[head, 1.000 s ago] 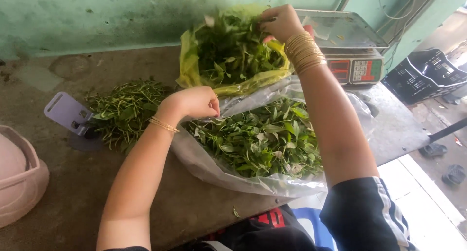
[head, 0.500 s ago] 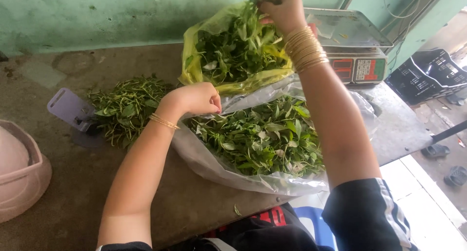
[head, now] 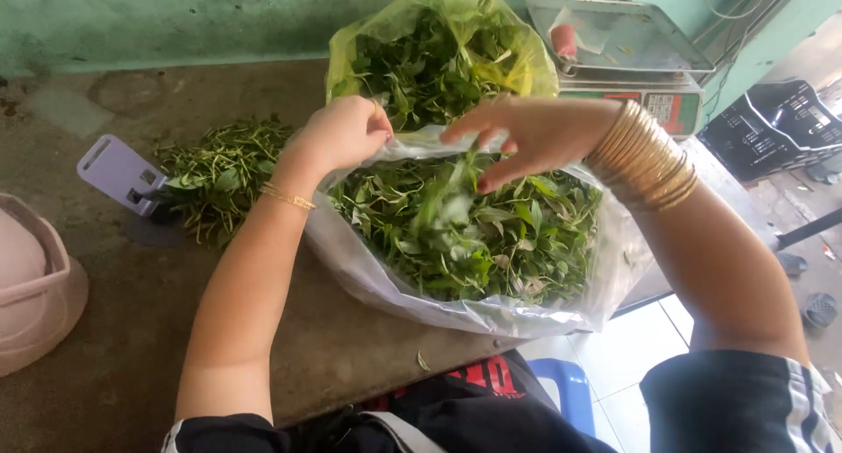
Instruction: The person sits and sorts through a large pile of green leafy vegetables, picking up bunches and separating the leaves from the stems. The separated leaves are placed into a clear plastic bag, while the stems are discarded onto the floor to the left.
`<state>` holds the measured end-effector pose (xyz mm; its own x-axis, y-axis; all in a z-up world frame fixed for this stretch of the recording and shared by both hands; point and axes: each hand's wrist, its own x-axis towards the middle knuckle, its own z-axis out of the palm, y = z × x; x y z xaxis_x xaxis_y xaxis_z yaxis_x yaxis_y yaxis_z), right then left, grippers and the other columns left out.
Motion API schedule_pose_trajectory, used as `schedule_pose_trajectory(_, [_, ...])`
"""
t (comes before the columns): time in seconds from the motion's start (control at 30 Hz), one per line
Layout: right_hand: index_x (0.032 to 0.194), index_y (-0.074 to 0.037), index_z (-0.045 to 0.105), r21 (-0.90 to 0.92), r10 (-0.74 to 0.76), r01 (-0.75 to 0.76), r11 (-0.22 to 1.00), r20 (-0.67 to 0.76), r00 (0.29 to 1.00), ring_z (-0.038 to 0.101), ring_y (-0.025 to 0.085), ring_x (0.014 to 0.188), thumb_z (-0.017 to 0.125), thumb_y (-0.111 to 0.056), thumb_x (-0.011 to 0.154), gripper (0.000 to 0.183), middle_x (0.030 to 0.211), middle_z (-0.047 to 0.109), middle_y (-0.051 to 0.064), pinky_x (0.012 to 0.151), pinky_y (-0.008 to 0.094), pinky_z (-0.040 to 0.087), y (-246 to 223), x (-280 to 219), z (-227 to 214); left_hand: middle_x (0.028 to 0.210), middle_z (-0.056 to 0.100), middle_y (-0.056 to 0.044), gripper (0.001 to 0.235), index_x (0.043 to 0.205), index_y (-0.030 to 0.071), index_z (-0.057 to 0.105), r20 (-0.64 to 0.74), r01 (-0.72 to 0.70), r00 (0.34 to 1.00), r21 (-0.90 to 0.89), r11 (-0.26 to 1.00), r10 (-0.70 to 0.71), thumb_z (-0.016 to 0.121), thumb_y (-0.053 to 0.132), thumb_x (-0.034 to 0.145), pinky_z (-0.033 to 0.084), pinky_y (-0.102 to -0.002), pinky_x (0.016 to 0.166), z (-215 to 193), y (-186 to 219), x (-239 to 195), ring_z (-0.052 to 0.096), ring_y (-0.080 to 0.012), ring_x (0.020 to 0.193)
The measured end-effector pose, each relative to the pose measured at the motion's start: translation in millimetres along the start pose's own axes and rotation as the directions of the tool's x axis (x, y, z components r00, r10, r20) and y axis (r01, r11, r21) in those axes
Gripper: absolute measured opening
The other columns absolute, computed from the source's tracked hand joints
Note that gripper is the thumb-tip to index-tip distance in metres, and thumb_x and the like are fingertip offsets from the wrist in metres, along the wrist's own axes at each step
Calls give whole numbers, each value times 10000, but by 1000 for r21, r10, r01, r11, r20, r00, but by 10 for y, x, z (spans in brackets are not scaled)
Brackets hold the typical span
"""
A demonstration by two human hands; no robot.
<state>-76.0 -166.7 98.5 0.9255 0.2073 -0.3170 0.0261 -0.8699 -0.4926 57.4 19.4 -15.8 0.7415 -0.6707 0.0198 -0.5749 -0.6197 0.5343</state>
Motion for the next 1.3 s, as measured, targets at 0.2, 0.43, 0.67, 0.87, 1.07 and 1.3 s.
schedule_pose_trajectory(0.2, [1161,-16,695,-231,-251,214,949,-143,957,702,323,932,603,-56,908,272,1033,673,183,909,462,558,218,142,29,1009,757,-93,221,1069,137,763,-90,-41,995,1,999,41,617,212,921,525,-458,923,-35,-2,-32,694,-322,1040])
schedule_pose_trajectory(0.43, [1145,-142,741,-300,-152,101,949,-152,977,712,265,921,657,-267,972,229,966,728,104,916,421,548,396,403,110,1018,743,-121,201,1069,117,754,-159,-107,982,-14,994,104,631,156,915,526,-471,913,-63,30,-77,691,-350,1036])
schedule_pose_trajectory(0.67, [1190,-38,664,-288,-245,226,930,-31,969,698,286,836,739,-379,891,459,997,675,187,785,417,612,326,113,756,937,645,-96,81,948,134,746,-332,-404,844,126,906,422,744,103,873,536,-441,873,40,-89,106,674,-305,947])
schedule_pose_trajectory(0.87, [1088,27,710,15,-388,427,904,-390,835,724,250,768,619,-13,928,188,874,717,166,722,364,618,936,-158,742,957,686,-155,121,990,64,751,-132,-547,837,-211,810,531,642,77,942,489,-475,960,26,437,-311,653,-309,983])
schedule_pose_trajectory(1.07, [1106,98,608,546,-139,499,673,-568,811,679,249,784,536,12,952,191,879,638,194,677,388,625,1340,-94,900,1027,685,-112,261,1115,60,580,47,-520,762,-549,654,646,696,232,956,470,-497,1007,371,532,-200,669,-288,1062])
schedule_pose_trajectory(1.3, [1118,-6,493,720,-59,658,220,-664,746,681,251,824,481,-109,1016,145,837,603,135,740,382,576,1442,117,1160,860,666,-65,73,1020,97,580,-87,-452,790,-751,482,606,644,107,986,568,-379,870,448,503,-76,693,-195,862])
